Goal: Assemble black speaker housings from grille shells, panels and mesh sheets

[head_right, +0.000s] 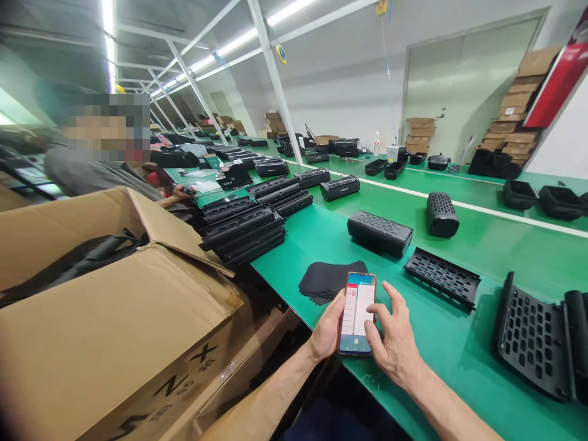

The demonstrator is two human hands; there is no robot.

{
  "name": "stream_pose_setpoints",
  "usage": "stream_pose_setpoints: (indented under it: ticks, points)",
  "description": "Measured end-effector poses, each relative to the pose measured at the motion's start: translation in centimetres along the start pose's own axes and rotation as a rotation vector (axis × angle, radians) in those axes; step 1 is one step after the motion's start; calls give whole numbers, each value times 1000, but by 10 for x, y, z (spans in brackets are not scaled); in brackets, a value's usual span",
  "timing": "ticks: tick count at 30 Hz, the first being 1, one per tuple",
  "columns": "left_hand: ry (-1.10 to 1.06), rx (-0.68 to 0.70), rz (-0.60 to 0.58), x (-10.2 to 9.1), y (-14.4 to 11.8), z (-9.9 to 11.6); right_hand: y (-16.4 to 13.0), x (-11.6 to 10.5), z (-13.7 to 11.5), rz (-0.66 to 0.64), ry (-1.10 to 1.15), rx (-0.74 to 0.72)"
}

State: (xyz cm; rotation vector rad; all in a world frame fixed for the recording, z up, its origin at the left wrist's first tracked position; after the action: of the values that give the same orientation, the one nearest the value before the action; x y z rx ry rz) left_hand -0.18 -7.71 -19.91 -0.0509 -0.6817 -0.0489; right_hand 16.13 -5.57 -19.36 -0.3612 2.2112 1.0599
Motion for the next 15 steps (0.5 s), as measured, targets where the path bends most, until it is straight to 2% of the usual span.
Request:
stream_pose_setpoints:
  ticks: [15]
  points:
    - [54, 16, 7, -4, 0, -2, 0, 0, -2, -45, 32, -72]
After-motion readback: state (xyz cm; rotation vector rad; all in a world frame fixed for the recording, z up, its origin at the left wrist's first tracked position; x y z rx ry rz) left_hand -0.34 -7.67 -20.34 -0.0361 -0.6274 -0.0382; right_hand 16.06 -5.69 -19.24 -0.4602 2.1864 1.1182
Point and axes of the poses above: each hand's wrist, its own y-axis towards the middle knuckle, its own x-axis out of the palm, z = x × y, the point moved 2 cm from there along y, towards the middle knuckle, and after that the axes turned 7 degrees about -x, right-handed, at the moved point
